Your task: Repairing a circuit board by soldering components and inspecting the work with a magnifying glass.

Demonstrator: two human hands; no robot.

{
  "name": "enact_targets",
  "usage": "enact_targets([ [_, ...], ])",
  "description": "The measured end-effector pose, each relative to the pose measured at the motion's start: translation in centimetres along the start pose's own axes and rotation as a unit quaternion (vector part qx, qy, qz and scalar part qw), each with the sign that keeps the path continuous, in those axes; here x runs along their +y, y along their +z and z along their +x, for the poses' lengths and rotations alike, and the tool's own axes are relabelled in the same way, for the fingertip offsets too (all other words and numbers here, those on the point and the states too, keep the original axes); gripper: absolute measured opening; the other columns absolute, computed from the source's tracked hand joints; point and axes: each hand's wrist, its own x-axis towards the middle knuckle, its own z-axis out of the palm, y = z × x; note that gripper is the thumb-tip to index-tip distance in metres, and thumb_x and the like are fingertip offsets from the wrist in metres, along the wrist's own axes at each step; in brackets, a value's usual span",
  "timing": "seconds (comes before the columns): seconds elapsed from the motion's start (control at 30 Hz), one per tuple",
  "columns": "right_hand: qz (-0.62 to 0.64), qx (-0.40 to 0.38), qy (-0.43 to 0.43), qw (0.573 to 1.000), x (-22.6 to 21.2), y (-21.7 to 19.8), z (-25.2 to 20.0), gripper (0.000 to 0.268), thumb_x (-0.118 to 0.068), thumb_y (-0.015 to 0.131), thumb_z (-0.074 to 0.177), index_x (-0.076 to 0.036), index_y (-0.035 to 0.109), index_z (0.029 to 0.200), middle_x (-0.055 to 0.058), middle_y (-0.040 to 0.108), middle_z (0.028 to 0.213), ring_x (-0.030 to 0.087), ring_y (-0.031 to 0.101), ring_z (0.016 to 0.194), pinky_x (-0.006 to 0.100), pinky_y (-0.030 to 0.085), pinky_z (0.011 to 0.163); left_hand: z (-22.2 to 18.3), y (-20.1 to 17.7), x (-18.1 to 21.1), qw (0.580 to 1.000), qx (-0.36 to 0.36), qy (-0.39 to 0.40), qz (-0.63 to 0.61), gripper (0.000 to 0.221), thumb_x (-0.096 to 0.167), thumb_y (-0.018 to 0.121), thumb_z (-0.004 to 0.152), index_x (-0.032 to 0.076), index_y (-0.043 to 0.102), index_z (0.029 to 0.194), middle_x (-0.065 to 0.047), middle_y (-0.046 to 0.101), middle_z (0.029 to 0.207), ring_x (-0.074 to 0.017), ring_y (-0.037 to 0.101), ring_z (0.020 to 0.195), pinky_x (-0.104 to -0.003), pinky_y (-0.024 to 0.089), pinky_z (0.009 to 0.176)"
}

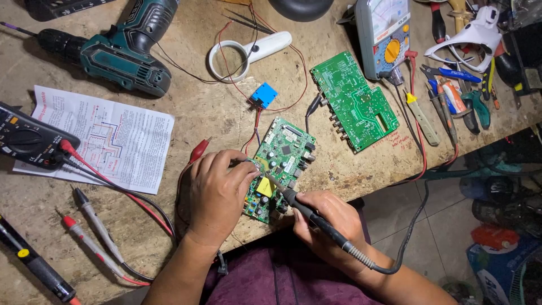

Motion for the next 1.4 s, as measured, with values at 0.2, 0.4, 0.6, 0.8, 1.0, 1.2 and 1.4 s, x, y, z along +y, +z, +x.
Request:
enact_targets([
  [0.2,-0.006,-0.004,0.008,1.000,0.2,0.1,-0.2,0.020,-0.011,0.074,0.090,-0.003,0.066,0.106,0.009,0.074,0.094,0.023,0.073,0.079,0.032,0.060,0.077,0.0,0.3,-0.1,1.000,0.002,0.002,-0.004,0.016,0.021,0.086,0.081,0.022,0.075,0.093,0.002,0.064,0.104,-0.0263,0.057,0.093,-0.044,0.044,0.082],
  [0.4,0.000,-0.005,0.017,1.000,0.3,0.0,-0.3,0.019,-0.012,0.073,0.090,-0.003,0.067,0.106,0.009,0.074,0.095,0.022,0.073,0.080,0.031,0.059,0.078,0.2,0.3,0.0,1.000,0.000,0.000,-0.004,0.013,0.025,0.084,0.083,0.023,0.075,0.092,0.003,0.063,0.102,-0.0264,0.057,0.093,-0.045,0.044,0.084],
  [0.6,-0.016,-0.002,0.015,1.000,0.4,0.1,-0.4,0.019,-0.013,0.073,0.090,-0.004,0.067,0.105,0.008,0.074,0.095,0.023,0.073,0.080,0.032,0.059,0.076,0.2,-0.9,0.4,1.000,0.030,-0.004,0.008,0.013,0.024,0.084,0.086,0.018,0.074,0.093,0.001,0.067,0.103,-0.0252,0.058,0.093,-0.042,0.045,0.083],
  [0.8,-0.008,0.004,0.021,1.000,0.7,0.3,-0.6,0.020,-0.014,0.073,0.090,-0.004,0.067,0.106,0.008,0.074,0.094,0.022,0.073,0.079,0.031,0.060,0.075,-0.5,-2.9,-0.3,0.995,0.091,-0.038,0.000,0.007,0.011,0.076,0.095,0.008,0.070,0.095,-0.008,0.066,0.097,-0.0295,0.058,0.089,-0.043,0.046,0.082],
  [1.0,-0.009,0.017,-0.029,0.999,0.1,0.1,0.1,0.018,-0.011,0.074,0.091,0.000,0.067,0.103,0.011,0.073,0.089,0.024,0.073,0.074,0.031,0.060,0.068,-2.1,-2.1,-0.4,0.994,0.072,-0.067,-0.041,0.006,0.014,0.067,0.100,0.009,0.067,0.097,-0.007,0.070,0.094,-0.0316,0.064,0.084,-0.044,0.048,0.074],
  [1.2,-0.010,0.014,-0.021,1.000,0.1,0.2,0.1,0.013,-0.012,0.072,0.092,-0.003,0.066,0.101,0.008,0.071,0.087,0.022,0.071,0.072,0.030,0.057,0.065,-2.7,-0.2,0.0,0.994,0.062,-0.079,-0.048,0.009,0.018,0.060,0.104,0.010,0.065,0.104,-0.008,0.070,0.092,-0.0330,0.065,0.078,-0.045,0.048,0.067],
  [1.4,-0.002,0.018,-0.029,0.999,-0.2,0.1,0.3,0.015,-0.013,0.071,0.093,-0.001,0.067,0.100,0.011,0.072,0.086,0.023,0.071,0.071,0.031,0.058,0.066,-2.5,0.4,0.3,0.995,0.036,-0.095,-0.023,0.008,0.020,0.056,0.103,0.012,0.058,0.101,-0.011,0.065,0.076,-0.0391,0.060,0.065,-0.051,0.043,0.062],
])
